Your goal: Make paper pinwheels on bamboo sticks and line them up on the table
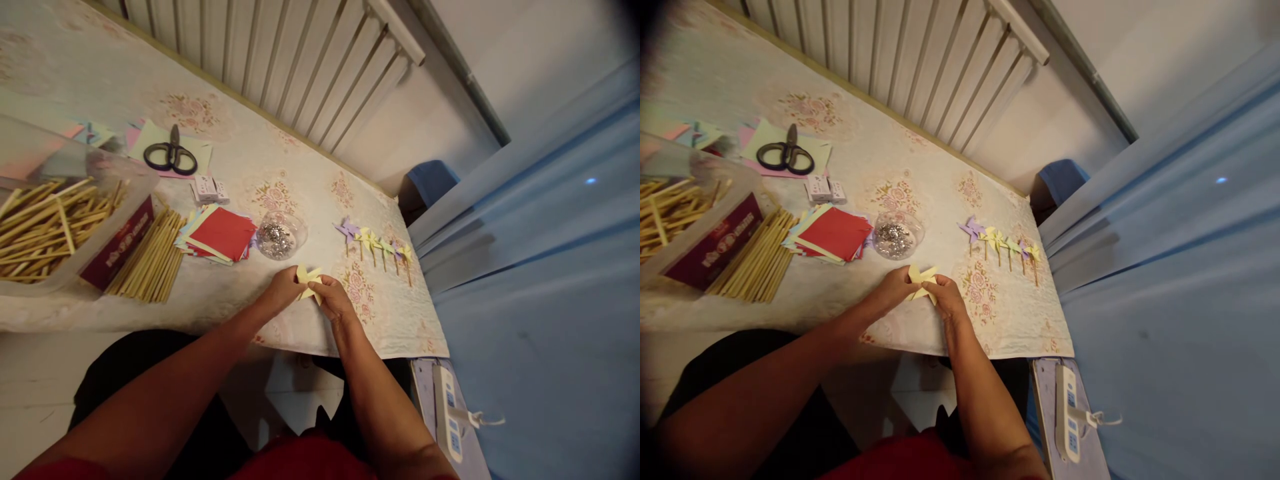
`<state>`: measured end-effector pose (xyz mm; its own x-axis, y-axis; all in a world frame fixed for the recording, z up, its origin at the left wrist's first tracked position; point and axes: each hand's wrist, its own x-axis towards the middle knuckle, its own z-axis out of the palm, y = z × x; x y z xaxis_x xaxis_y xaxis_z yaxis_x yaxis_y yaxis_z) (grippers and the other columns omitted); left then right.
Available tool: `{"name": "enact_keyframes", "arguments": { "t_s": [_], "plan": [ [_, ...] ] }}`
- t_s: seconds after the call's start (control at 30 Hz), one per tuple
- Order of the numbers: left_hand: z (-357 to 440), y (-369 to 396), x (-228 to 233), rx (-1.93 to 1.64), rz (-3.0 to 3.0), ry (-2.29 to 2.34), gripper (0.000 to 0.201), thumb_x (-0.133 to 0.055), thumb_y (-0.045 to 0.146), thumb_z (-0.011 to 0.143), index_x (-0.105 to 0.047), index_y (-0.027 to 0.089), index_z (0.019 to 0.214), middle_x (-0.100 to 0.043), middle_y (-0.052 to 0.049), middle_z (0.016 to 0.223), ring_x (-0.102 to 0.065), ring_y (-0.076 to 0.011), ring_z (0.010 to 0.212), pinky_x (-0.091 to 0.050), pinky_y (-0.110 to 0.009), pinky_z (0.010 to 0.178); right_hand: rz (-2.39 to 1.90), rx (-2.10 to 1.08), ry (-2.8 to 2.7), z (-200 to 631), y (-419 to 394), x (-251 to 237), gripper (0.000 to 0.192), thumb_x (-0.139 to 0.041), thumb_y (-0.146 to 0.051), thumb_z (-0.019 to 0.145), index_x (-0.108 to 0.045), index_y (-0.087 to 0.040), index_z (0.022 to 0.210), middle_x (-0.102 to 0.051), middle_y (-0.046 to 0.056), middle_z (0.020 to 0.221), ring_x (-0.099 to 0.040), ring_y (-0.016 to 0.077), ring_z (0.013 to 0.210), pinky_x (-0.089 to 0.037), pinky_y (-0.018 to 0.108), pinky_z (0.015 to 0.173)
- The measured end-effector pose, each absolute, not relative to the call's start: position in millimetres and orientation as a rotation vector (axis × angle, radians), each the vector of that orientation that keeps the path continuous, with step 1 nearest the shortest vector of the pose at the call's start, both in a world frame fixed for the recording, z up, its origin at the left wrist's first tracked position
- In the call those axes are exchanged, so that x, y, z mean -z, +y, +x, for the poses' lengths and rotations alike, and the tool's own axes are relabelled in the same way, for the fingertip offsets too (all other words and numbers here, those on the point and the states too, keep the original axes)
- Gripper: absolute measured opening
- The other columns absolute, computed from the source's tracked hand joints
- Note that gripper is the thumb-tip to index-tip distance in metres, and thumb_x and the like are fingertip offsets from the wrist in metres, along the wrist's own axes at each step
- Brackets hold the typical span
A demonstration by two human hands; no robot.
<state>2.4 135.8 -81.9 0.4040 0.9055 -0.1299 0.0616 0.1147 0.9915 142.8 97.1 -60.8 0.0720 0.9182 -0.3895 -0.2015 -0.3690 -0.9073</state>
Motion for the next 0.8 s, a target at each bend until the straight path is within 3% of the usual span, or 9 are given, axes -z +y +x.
{"name": "enact_keyframes", "arguments": {
  "t_s": [0.2,0.37,0.67,0.8],
  "plan": [
    [2,135,87,-0.750,1.109,0.874,0.026,-0.059,0.015,0.061,-0.061,0.012,0.087,-0.063,-0.001,0.077,-0.053,-0.0122,0.064,-0.038,-0.021,0.056,-1.435,-1.430,-0.826,140,94,61,0.027,-0.079,-0.031,0.057,-0.066,-0.016,0.074,-0.066,-0.001,0.064,-0.054,0.0117,0.055,-0.041,0.024,0.057],
    [1,135,87,-0.774,1.085,0.831,0.030,-0.067,0.027,0.063,-0.061,0.013,0.089,-0.062,0.000,0.075,-0.053,-0.0129,0.066,-0.039,-0.022,0.058,-1.414,-1.391,-0.875,139,91,66,0.023,-0.078,-0.028,0.061,-0.067,-0.016,0.077,-0.068,-0.001,0.069,-0.055,0.0113,0.058,-0.042,0.023,0.060],
    [2,139,87,-0.734,1.362,1.084,0.011,-0.060,0.022,0.067,-0.057,0.014,0.075,-0.056,0.002,0.068,-0.048,-0.0113,0.062,-0.034,-0.022,0.054,-1.268,-1.439,-0.862,141,85,74,0.024,-0.079,-0.026,0.064,-0.069,-0.017,0.084,-0.071,0.001,0.076,-0.062,0.0145,0.066,-0.046,0.026,0.069],
    [2,137,87,-0.730,1.376,1.094,0.013,-0.061,0.018,0.066,-0.058,0.014,0.077,-0.057,0.003,0.070,-0.047,-0.0108,0.063,-0.033,-0.021,0.054,-1.257,-1.459,-0.849,139,83,72,0.026,-0.080,-0.027,0.063,-0.070,-0.017,0.085,-0.072,0.002,0.077,-0.063,0.0155,0.067,-0.047,0.027,0.071]
  ]
}}
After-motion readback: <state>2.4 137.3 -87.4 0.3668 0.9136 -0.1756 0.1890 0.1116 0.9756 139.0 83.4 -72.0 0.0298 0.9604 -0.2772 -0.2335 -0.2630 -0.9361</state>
